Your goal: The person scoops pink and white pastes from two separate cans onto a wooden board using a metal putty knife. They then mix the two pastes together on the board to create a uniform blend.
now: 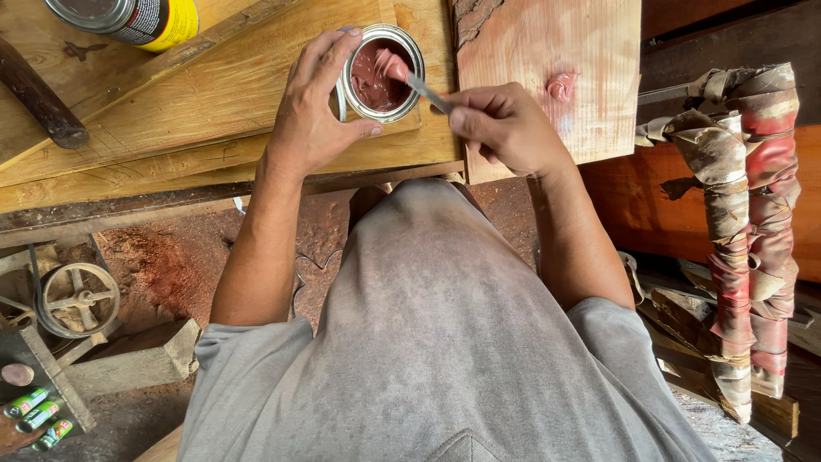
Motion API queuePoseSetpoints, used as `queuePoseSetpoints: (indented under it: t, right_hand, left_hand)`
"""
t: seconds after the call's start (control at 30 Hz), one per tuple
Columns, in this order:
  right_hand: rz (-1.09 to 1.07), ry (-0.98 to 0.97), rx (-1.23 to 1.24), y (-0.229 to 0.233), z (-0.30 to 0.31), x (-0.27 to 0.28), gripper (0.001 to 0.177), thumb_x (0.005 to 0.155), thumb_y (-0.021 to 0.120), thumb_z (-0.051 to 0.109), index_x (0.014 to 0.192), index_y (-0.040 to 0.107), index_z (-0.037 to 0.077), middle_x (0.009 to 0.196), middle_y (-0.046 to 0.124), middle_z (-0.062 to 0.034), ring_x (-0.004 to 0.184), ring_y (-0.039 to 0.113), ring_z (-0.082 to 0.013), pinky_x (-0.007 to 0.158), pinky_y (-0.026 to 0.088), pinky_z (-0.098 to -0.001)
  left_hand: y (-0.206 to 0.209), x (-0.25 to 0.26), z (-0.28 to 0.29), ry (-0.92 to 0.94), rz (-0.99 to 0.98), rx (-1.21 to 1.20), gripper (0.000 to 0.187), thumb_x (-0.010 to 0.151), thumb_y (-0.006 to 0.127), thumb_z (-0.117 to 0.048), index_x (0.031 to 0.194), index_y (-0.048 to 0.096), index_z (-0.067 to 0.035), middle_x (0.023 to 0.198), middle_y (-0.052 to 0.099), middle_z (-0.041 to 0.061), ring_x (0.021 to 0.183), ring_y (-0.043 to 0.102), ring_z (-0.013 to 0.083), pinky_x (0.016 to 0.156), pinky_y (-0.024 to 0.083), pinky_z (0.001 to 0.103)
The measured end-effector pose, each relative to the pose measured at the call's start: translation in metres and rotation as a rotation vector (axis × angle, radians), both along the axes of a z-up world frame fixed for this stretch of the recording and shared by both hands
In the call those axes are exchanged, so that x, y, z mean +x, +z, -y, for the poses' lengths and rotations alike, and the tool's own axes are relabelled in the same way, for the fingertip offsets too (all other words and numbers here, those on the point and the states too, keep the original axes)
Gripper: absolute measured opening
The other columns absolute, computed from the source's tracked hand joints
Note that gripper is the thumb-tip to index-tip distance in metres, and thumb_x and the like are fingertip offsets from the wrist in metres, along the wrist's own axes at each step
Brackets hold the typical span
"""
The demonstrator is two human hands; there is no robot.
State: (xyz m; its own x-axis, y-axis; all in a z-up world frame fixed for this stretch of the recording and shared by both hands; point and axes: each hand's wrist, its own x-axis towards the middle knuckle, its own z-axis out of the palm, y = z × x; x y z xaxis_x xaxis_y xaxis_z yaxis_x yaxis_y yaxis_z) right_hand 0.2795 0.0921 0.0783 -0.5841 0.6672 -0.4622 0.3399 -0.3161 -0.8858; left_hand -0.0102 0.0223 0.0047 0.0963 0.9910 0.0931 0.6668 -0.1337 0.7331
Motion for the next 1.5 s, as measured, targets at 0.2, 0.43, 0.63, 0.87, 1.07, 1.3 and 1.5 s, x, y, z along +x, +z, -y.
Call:
queuePoseSetpoints:
  t: [0.2,0.43,0.63,0.87,1.07,1.3,1.5]
  right_hand:
    - [0.029,0.135,0.076,0.004,0.002,-0.005,0.036,0.099,0.068,0.033,0.116,0.076,0.003,0.076,0.071,0.0023,0.054,0.056,-0.0052,0.048,0.045,-0.0216]
    - [0.018,0.02,0.193,-0.002,0.007,-0.006,0.038,0.097,0.073,0.025,0.129,0.071,0.004,0.074,0.066,0.0004,0.059,0.056,-0.0058,0.051,0.045,-0.0226]
    - [-0.089,-0.029,-0.003,-0.005,0.009,-0.003,0.033,0.101,0.065,0.016,0.13,0.069,0.001,0.084,0.074,-0.0008,0.057,0.059,-0.0065,0.049,0.047,-0.0215]
    - [-0.061,-0.107,-0.131,-0.007,0.013,-0.01,0.027,0.104,0.061,0.015,0.125,0.07,0.001,0.077,0.067,0.0008,0.055,0.061,-0.0053,0.049,0.049,-0.0198]
    - [-0.075,-0.145,-0.179,-0.023,0.022,-0.006,0.027,0.104,0.062,0.017,0.12,0.073,-0.001,0.065,0.059,0.0008,0.046,0.044,-0.0047,0.04,0.035,-0.0207]
    - [-0.177,-0.135,-0.204,-0.029,0.025,-0.001,0.027,0.102,0.056,0.01,0.121,0.073,-0.002,0.064,0.057,0.0013,0.047,0.044,-0.0044,0.041,0.034,-0.0205]
    - [-0.279,-0.33,-0.145,-0.042,0.026,0.036,0.026,0.102,0.058,0.007,0.122,0.071,-0.004,0.069,0.059,-0.0023,0.051,0.047,-0.0074,0.043,0.035,-0.0225]
  left_hand:
    - [0.004,0.001,0.003,-0.004,0.023,0.011,0.116,0.065,0.106,-0.028,0.161,0.041,-0.018,0.16,0.043,0.013,0.148,0.047,0.0339,0.125,0.045,0.046]
    - [0.001,0.002,0.0,-0.004,-0.001,0.025,0.117,0.064,0.107,-0.029,0.16,0.04,-0.018,0.158,0.043,0.014,0.146,0.048,0.0349,0.123,0.045,0.047]
    - [0.003,0.002,0.002,-0.006,0.03,0.016,0.117,0.067,0.106,-0.026,0.161,0.039,-0.017,0.159,0.042,0.017,0.146,0.048,0.0362,0.123,0.046,0.047]
    - [0.006,0.002,0.003,-0.002,0.023,0.047,0.119,0.065,0.107,-0.025,0.161,0.038,-0.017,0.158,0.044,0.017,0.146,0.048,0.0369,0.123,0.045,0.046]
    - [0.004,0.0,0.005,0.018,0.044,0.015,0.119,0.066,0.107,-0.024,0.162,0.037,-0.017,0.159,0.044,0.016,0.147,0.049,0.0362,0.124,0.046,0.046]
    - [-0.006,-0.002,0.005,0.008,0.018,0.046,0.12,0.066,0.108,-0.025,0.163,0.036,-0.017,0.16,0.043,0.018,0.147,0.048,0.0378,0.124,0.045,0.049]
    - [-0.007,-0.011,0.004,0.044,0.04,-0.021,0.117,0.069,0.107,-0.021,0.163,0.037,-0.012,0.162,0.043,0.021,0.148,0.047,0.039,0.124,0.045,0.048]
